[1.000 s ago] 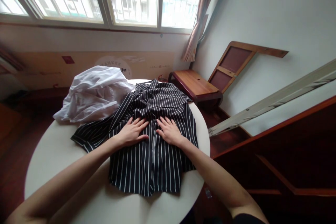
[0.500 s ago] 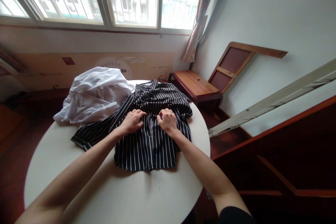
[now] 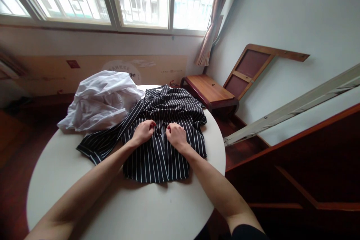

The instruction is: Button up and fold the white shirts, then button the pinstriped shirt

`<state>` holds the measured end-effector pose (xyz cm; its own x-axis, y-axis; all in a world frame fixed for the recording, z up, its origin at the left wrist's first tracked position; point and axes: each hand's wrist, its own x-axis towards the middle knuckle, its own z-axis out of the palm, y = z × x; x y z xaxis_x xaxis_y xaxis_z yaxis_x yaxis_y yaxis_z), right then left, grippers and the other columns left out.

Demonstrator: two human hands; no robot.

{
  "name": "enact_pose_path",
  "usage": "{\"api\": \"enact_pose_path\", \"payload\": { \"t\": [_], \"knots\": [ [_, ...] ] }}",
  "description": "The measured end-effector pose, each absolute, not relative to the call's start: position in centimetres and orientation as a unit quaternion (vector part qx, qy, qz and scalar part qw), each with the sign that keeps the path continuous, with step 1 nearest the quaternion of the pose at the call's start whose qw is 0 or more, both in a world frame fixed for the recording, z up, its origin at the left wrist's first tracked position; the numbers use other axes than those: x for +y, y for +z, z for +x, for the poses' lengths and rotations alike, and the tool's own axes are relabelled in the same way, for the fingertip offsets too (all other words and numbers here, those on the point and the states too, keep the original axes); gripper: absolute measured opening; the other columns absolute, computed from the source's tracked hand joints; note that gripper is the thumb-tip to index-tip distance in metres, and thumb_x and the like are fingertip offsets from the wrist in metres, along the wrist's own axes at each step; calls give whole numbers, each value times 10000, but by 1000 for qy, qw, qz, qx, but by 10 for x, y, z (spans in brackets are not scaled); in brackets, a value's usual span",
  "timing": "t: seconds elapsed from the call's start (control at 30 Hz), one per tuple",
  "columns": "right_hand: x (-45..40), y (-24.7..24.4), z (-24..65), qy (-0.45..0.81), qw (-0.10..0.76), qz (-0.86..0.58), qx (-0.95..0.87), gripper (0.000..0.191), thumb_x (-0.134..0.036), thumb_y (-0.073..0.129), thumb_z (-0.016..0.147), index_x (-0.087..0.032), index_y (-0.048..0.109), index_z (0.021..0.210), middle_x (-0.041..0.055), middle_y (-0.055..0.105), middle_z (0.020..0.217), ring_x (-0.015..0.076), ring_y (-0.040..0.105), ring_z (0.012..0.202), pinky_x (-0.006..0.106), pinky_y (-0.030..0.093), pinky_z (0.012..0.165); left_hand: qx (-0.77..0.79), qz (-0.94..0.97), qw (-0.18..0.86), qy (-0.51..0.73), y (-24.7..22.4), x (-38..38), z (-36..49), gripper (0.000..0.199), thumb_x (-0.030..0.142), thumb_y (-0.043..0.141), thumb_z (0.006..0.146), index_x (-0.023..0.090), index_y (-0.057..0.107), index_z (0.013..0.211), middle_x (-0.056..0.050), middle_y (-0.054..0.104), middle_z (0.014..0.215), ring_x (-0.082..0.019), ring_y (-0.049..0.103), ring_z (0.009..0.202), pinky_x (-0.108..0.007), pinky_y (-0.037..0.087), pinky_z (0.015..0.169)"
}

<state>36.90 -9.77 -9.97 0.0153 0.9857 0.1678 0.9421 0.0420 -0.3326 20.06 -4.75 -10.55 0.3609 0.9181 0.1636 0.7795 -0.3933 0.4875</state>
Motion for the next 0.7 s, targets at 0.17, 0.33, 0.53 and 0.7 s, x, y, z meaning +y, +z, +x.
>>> {"api": "enact_pose_path", "payload": {
  "t": [0.17,0.33,0.53,0.7],
  "knots": [
    [-100,-100,354,20,133,-705,-696,189,-331,502,855,-166,583,901,110,622,947,225,582,886,312,418,751,523,817,158,185,-108,-52,212,164,324,544,795,198,620,867,-68,642,907,-220,604,834,-305,446,707],
    [-95,-100,358,63,168,-698,-693,128,-160,456,818,-162,580,852,101,639,916,207,589,880,307,412,794,500,790,230,270,-113,-46,212,125,236,527,807,192,642,824,-50,661,875,-186,606,814,-296,448,742],
    [-86,-103,377,263,423,-628,-597,134,-170,441,719,-178,546,803,18,616,782,147,568,718,266,437,690,455,719,362,380,-112,-38,209,88,244,585,755,162,609,775,-26,645,740,-143,591,693,-267,461,675],
    [-83,-110,380,385,513,-559,-526,166,-222,426,667,-173,568,739,-13,568,695,107,483,597,224,391,572,412,683,457,394,-114,-36,208,70,174,568,720,150,560,785,3,600,682,-108,556,631,-231,439,617]
  ]
}}
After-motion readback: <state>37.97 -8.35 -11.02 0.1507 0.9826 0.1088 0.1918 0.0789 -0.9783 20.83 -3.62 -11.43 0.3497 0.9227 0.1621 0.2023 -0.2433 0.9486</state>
